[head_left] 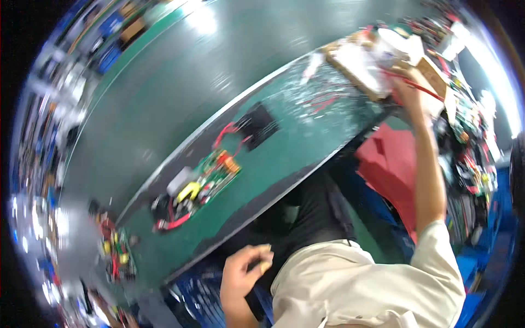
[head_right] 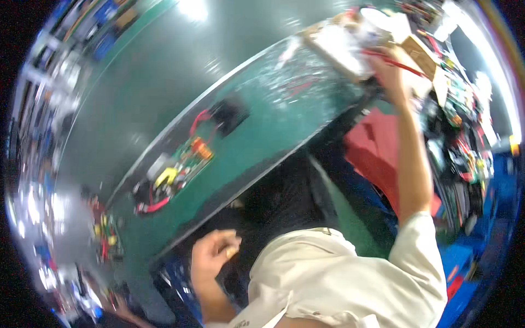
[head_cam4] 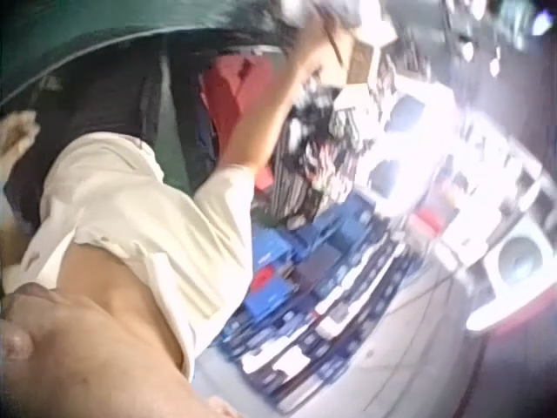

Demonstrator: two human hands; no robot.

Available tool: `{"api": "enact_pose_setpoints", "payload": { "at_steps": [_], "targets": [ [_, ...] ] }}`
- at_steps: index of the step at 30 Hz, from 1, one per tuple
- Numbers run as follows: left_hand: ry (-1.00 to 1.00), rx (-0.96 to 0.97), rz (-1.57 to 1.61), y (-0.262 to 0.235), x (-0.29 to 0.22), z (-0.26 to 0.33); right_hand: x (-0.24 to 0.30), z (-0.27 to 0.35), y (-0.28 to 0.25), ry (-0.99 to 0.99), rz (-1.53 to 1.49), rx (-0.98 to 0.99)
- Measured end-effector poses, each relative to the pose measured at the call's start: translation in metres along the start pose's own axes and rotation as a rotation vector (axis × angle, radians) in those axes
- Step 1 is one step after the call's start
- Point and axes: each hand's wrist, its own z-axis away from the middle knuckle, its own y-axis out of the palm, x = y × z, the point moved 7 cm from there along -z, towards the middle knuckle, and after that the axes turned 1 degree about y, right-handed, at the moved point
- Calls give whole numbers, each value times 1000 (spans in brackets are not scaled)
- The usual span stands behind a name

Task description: Assembling electronic components on a circuit board, including applying thermal paste and connecting wire harnesses.

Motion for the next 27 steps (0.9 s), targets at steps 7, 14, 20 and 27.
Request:
{"api": "enact_pose_setpoints", "payload": {
  "at_steps": [7, 14, 20, 27],
  "targets": [
    [519, -496, -799, -47, -50, -26, 78, 69, 18, -135, -482, 127],
    [705, -913, -1055, -77, -62, -35, 170, 158, 104, -154, -839, 518],
    [598, -1400, -1180, -116, -32, -26, 238, 217, 148, -364, -607, 834],
    [628, -1316, -1209, -98, -24, -39, 263, 246, 175, -693, -233, 832]
  ]
}}
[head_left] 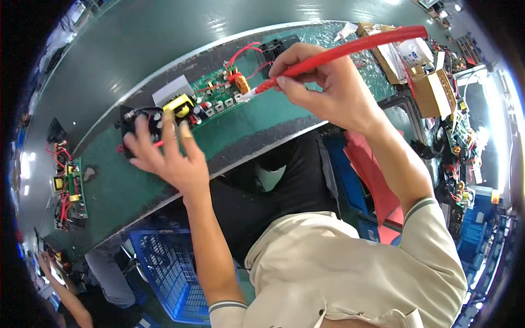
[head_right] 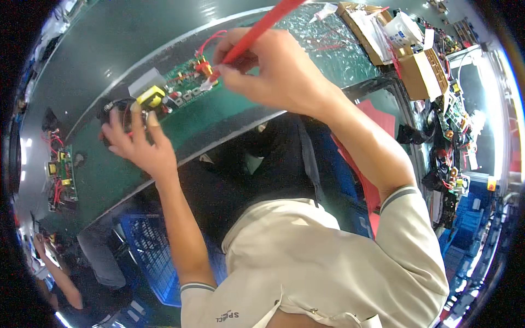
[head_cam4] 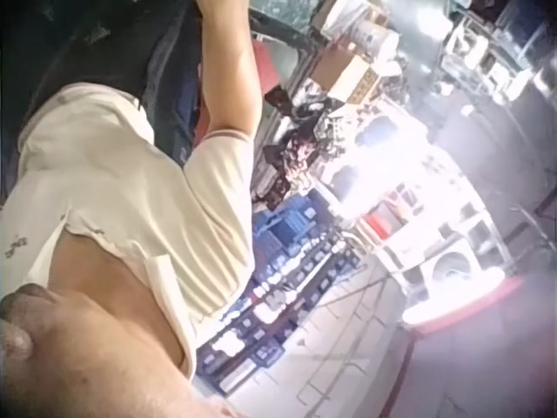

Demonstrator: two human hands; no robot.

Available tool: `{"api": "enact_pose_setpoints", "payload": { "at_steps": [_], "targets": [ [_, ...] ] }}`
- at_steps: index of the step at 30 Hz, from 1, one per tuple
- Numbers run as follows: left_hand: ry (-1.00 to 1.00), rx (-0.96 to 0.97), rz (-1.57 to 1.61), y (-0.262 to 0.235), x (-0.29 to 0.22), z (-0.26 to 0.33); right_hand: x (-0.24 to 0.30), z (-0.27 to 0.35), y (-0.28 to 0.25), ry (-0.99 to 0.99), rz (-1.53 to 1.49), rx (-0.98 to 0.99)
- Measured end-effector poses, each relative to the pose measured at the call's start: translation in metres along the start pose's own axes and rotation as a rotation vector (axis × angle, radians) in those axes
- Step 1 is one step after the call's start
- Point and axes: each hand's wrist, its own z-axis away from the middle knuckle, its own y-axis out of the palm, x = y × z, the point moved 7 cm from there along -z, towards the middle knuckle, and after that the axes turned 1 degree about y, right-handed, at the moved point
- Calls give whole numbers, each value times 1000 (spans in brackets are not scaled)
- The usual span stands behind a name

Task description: Assembling electronic components on a circuit board, including applying thermal paste and connecting wire harnesses.

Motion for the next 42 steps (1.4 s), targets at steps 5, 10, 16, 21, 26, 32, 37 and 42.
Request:
{"api": "enact_pose_setpoints", "payload": {
  "at_steps": [5, 10, 16, 21, 26, 32, 37, 42],
  "targets": [
    [55, 224, 23, 25, -8, 10, 0, -3, 12, -36, 54, 10],
    [23, 299, 30, 29, -10, 14, -7, -12, 31, -125, 88, 35],
    [5, 313, 52, 29, -10, 12, 0, -14, 32, -185, -28, -15],
    [-14, 321, 62, 30, -7, 13, 8, -16, 41, -189, 56, 32],
    [-12, 313, 59, 27, -7, 13, 2, -22, 60, -211, 92, 77],
    [-20, 288, 97, 27, -5, 14, 10, -24, 65, -181, -4, 67],
    [-20, 251, 126, 28, -5, 11, 22, -28, 59, -360, 232, 11],
    [-40, 295, 94, 27, -4, 12, 6, -24, -7, -115, -59, -198]
  ]
}}
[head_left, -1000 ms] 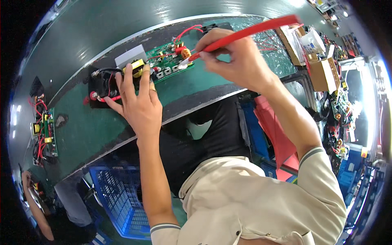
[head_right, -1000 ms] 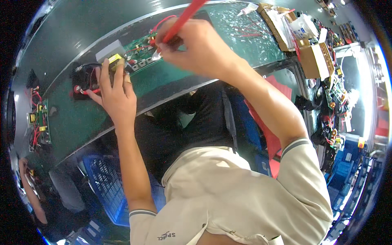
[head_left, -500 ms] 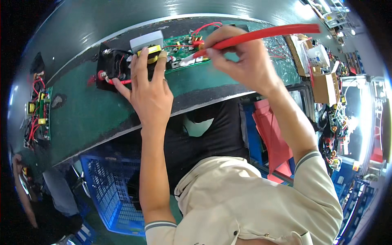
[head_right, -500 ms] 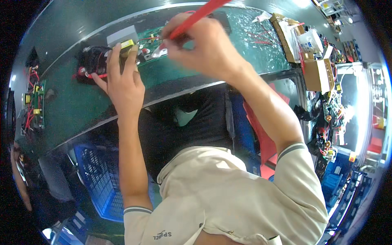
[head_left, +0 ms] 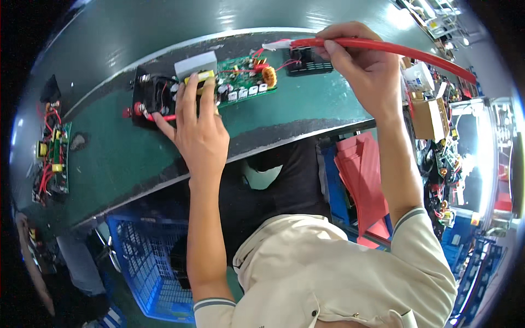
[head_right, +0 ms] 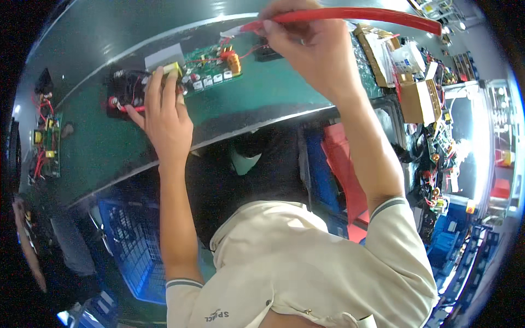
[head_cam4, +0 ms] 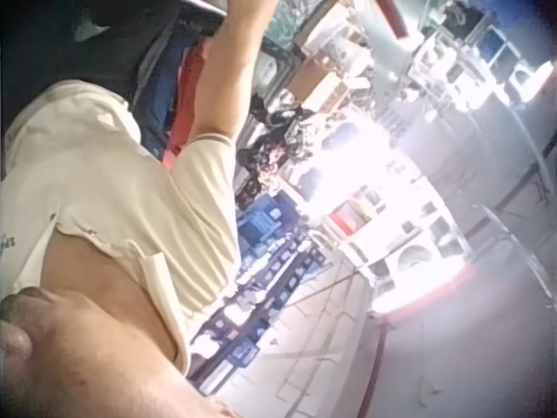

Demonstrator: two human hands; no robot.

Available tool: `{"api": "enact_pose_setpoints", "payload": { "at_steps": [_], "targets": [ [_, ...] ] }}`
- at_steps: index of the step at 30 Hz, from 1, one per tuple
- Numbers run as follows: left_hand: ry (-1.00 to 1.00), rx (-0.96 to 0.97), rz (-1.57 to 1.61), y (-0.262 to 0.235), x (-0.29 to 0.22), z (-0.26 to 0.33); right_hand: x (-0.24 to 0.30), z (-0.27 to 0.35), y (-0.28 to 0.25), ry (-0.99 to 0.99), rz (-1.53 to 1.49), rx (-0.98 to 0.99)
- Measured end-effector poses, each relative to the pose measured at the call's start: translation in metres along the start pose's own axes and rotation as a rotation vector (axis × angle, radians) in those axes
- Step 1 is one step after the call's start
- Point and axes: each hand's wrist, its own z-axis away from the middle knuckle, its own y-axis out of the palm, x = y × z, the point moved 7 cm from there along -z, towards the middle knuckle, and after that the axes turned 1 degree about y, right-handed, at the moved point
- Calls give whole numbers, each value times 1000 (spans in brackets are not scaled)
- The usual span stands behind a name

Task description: Assembling electronic components on a circuit board, including applying thermal paste and connecting wire harnesses.

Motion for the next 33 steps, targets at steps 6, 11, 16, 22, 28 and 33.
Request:
{"api": "enact_pose_setpoints", "payload": {
  "at_steps": [6, 11, 16, 22, 28, 33],
  "targets": [
    [3, -5, 24, -1, -3, 0, -3, 19, -1, -88, 121, 201],
    [10, -4, 15, -1, -2, 0, -12, 29, 6, 176, -72, 48],
    [7, -4, 22, -1, -2, 0, -12, 29, 12, 132, -2, 49],
    [5, -2, 41, -1, -3, 3, -12, 32, 10, 156, 20, 30],
    [2, 8, 29, -2, 1, 4, -28, 41, 22, 243, 54, 50],
    [28, -24, -48, -15, 3, -7, 6, 26, 20, -149, 271, -12]
  ]
}}
